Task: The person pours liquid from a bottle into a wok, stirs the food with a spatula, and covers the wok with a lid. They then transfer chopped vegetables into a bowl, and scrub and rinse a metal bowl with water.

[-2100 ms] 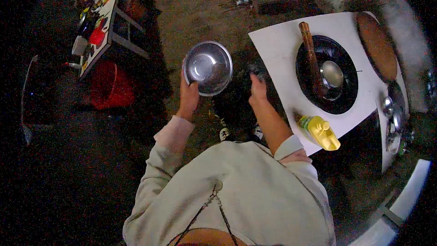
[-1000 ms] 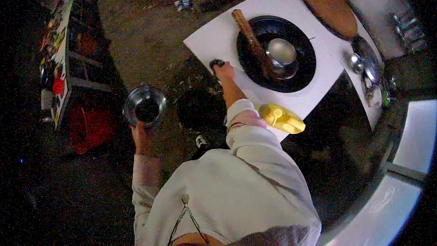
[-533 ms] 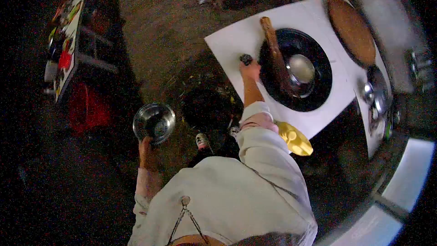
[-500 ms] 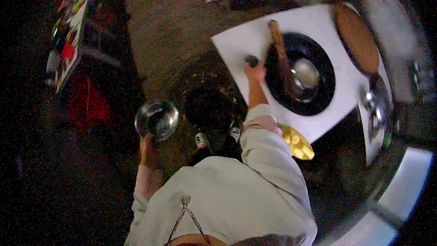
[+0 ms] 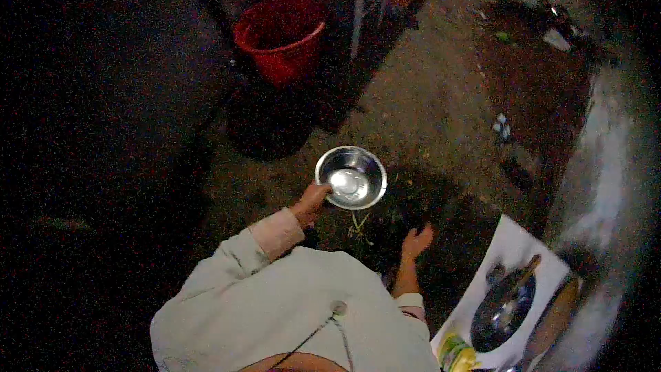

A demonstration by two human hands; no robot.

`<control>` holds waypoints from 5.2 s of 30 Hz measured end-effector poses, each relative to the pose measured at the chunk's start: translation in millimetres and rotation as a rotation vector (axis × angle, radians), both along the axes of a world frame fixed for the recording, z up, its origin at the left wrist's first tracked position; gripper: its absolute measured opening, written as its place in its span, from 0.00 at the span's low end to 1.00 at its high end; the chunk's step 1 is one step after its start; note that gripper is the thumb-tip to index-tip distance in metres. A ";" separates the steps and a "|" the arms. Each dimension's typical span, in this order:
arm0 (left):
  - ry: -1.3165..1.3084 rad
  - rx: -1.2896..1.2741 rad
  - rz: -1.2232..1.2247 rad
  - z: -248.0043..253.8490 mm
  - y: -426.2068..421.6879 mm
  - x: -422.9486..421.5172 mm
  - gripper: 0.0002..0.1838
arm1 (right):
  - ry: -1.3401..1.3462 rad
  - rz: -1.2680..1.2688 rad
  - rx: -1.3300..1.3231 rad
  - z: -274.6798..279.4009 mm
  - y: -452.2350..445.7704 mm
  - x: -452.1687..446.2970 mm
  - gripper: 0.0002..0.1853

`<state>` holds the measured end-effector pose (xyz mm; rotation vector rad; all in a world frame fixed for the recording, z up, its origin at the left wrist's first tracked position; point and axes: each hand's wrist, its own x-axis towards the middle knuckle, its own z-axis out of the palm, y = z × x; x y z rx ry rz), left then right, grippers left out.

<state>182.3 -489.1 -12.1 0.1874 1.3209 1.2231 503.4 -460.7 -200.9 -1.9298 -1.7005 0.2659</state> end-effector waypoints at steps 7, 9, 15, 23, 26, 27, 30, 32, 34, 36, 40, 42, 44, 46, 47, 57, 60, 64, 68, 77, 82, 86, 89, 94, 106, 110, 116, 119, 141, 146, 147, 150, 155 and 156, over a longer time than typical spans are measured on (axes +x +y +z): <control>0.029 0.041 0.406 -44.3 0.8 -223.9 0.12 | 0.298 0.081 -0.434 95.8 112.0 -202.6 0.07; 0.017 -0.057 0.484 8.6 16.9 -262.3 0.11 | 0.446 0.335 -0.216 39.9 154.5 -212.0 0.12; -0.101 -0.148 0.701 -69.6 75.4 -373.8 0.13 | -0.247 0.359 -0.542 -21.7 238.5 -291.5 0.22; -0.170 0.002 0.831 -136.9 201.9 -505.4 0.22 | -0.254 0.748 -0.519 -191.0 503.6 -476.5 0.20; -0.139 0.095 0.896 -119.7 226.2 -502.3 0.27 | 0.028 1.064 -0.365 -44.1 531.7 -636.2 0.16; -0.148 0.088 0.918 -102.1 240.7 -516.0 0.27 | 0.002 1.132 -0.344 -3.0 537.9 -697.0 0.14; -0.065 -0.131 0.957 -93.6 296.9 -582.4 0.25 | -0.017 1.310 -0.370 127.5 534.5 -843.0 0.14; -0.077 -0.129 0.950 -87.0 315.3 -608.2 0.25 | -0.130 1.288 -0.393 171.9 517.9 -895.7 0.12; -0.092 -0.135 0.916 -87.5 331.1 -633.8 0.25 | -0.144 1.320 -0.306 167.1 519.6 -941.8 0.12; -0.062 -0.196 0.939 -89.9 353.4 -658.4 0.26 | -0.291 1.242 -0.252 151.7 528.9 -988.8 0.12; -0.074 -0.192 0.968 -108.3 378.4 -702.3 0.25 | -0.286 1.338 -0.037 155.2 522.1 -1041.5 0.14; -0.096 -0.147 0.940 -124.7 399.1 -734.2 0.25 | -0.300 1.336 -0.084 154.0 542.6 -1082.9 0.14; -0.112 -0.110 0.912 -131.3 407.1 -750.2 0.24 | -0.307 1.342 -0.128 157.0 535.8 -1099.1 0.15; -0.124 -0.072 0.888 -143.8 417.4 -762.7 0.24 | -0.329 1.293 -0.334 153.0 537.7 -1111.1 0.18; -0.124 -0.057 0.875 -146.7 421.5 -768.3 0.23 | -0.322 1.289 -0.342 150.4 541.1 -1115.8 0.18; -0.156 -0.040 0.843 -167.3 427.0 -781.9 0.21 | -0.285 1.279 -0.422 152.9 568.7 -1132.8 0.16; -0.171 -0.067 0.863 -172.9 422.5 -777.2 0.20 | -0.269 1.313 -0.409 147.2 546.5 -1132.9 0.16; -0.199 -0.100 0.831 -175.7 420.2 -777.5 0.19 | -0.214 1.351 -0.465 150.6 538.7 -1127.4 0.15; -0.007 0.062 0.554 -177.2 430.3 -765.2 0.20 | -0.175 1.309 -0.687 166.6 573.5 -1057.7 0.16; 0.449 0.235 -0.570 -119.1 509.0 -640.2 0.28 | -0.216 1.179 -0.679 105.3 538.5 -840.6 0.16; -0.061 0.148 -0.779 -24.8 517.5 -504.3 0.27 | -0.200 0.381 -0.427 126.6 520.8 -685.0 0.14; 0.324 0.456 -1.171 -56.4 504.7 -394.2 0.27 | -0.133 0.466 -0.613 158.6 449.2 -579.0 0.12; 0.084 0.235 -1.141 -11.8 462.9 -283.5 0.26 | -0.233 -0.021 -0.194 184.1 392.9 -470.5 0.12; -0.085 0.182 -1.210 -49.6 383.2 -103.5 0.17 | 0.000 -0.024 -0.625 167.8 268.3 -315.5 0.11; 0.894 1.090 -1.543 -23.3 211.0 206.1 0.35 | 1.279 -1.516 0.652 24.6 35.4 -80.1 0.24; 0.978 1.462 -1.771 11.4 149.2 240.8 0.31 | 1.905 -1.173 0.804 58.2 -12.1 -65.5 0.22; 0.286 1.208 -2.118 40.3 130.2 251.2 0.18 | 1.855 -0.711 0.998 41.0 -28.5 0.1 0.18; 0.398 2.104 -1.668 59.5 175.9 239.1 0.26 | 1.642 -0.468 0.631 160.1 3.5 1.6 0.22; -0.114 -0.023 0.024 -35.5 693.1 -275.1 0.18 | 1.390 -0.098 -0.278 167.9 626.4 -116.3 0.18; -0.193 -0.014 0.033 -29.7 781.9 -269.3 0.12 | 0.438 -0.058 -0.617 126.9 747.1 -76.4 0.17; -0.200 -0.015 0.055 -31.1 806.7 -267.6 0.12 | 0.274 -0.035 -0.597 116.3 774.1 -69.8 0.18; -0.212 -0.059 0.093 1.7 868.6 -257.0 0.11 | 0.185 0.097 -0.548 107.1 874.9 -62.7 0.17; -0.258 0.069 0.269 11.6 1006.8 -248.8 0.10 | 0.001 0.324 -0.448 109.7 1127.4 -125.2 0.20; -0.276 0.116 0.334 19.0 1025.5 -251.3 0.11 | -0.005 0.454 -0.347 100.0 1179.1 -150.9 0.20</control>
